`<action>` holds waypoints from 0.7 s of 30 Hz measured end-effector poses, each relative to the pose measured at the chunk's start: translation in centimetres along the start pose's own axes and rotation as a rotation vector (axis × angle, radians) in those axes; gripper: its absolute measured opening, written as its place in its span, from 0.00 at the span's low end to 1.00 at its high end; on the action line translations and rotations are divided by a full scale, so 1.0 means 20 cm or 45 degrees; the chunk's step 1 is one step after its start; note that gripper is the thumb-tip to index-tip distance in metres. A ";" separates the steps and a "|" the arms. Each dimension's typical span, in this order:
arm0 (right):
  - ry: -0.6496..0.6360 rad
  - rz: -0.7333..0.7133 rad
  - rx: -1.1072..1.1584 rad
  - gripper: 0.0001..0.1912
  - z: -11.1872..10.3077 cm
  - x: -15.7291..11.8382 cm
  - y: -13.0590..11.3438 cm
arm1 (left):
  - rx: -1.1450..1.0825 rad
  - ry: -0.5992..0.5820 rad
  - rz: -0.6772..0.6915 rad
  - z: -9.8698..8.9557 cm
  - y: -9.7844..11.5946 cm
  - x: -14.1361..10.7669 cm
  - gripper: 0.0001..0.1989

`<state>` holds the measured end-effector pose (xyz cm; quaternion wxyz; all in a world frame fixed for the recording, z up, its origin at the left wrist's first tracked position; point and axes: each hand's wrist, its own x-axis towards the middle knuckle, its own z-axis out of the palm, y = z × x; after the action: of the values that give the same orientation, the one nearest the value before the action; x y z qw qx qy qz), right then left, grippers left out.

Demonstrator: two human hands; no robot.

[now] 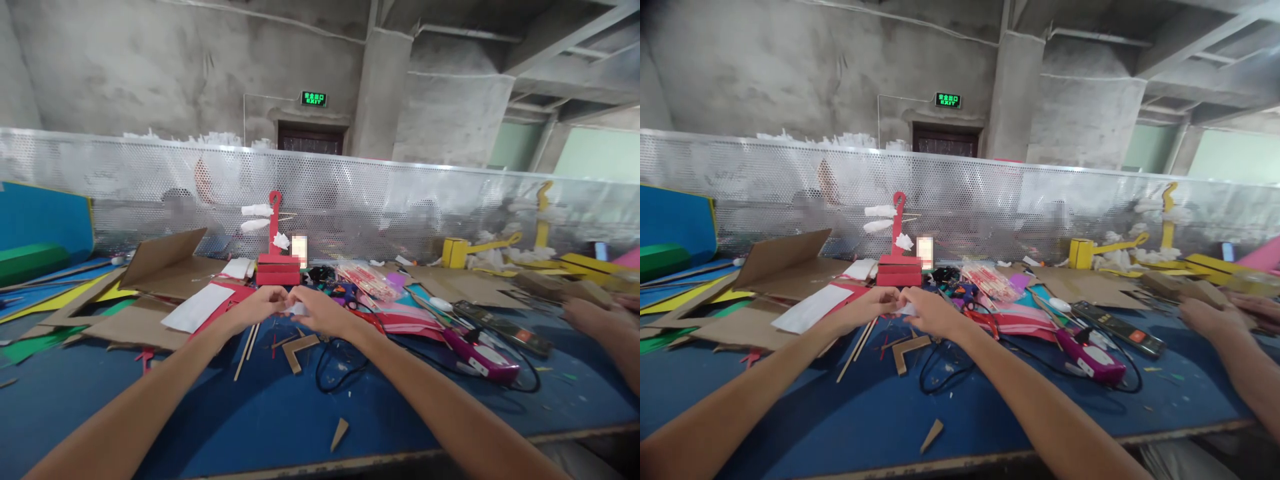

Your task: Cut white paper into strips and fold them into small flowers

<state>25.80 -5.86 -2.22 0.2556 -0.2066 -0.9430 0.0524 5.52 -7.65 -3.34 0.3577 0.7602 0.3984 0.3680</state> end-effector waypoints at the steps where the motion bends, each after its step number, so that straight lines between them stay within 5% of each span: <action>1: 0.012 -0.009 -0.037 0.13 0.00 0.00 0.00 | -0.022 -0.020 -0.007 0.00 0.00 0.00 0.13; 11: 0.077 -0.123 -0.055 0.06 -0.02 0.00 0.04 | 0.042 -0.061 -0.084 0.01 0.02 -0.02 0.15; 21: 0.085 -0.091 0.067 0.10 -0.04 0.00 0.05 | 0.022 -0.166 -0.081 0.01 0.01 -0.02 0.15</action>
<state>26.50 -4.96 -1.79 0.2940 -0.1675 -0.9390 0.0613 5.54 -8.08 -3.30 0.3879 0.7727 0.4012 0.3026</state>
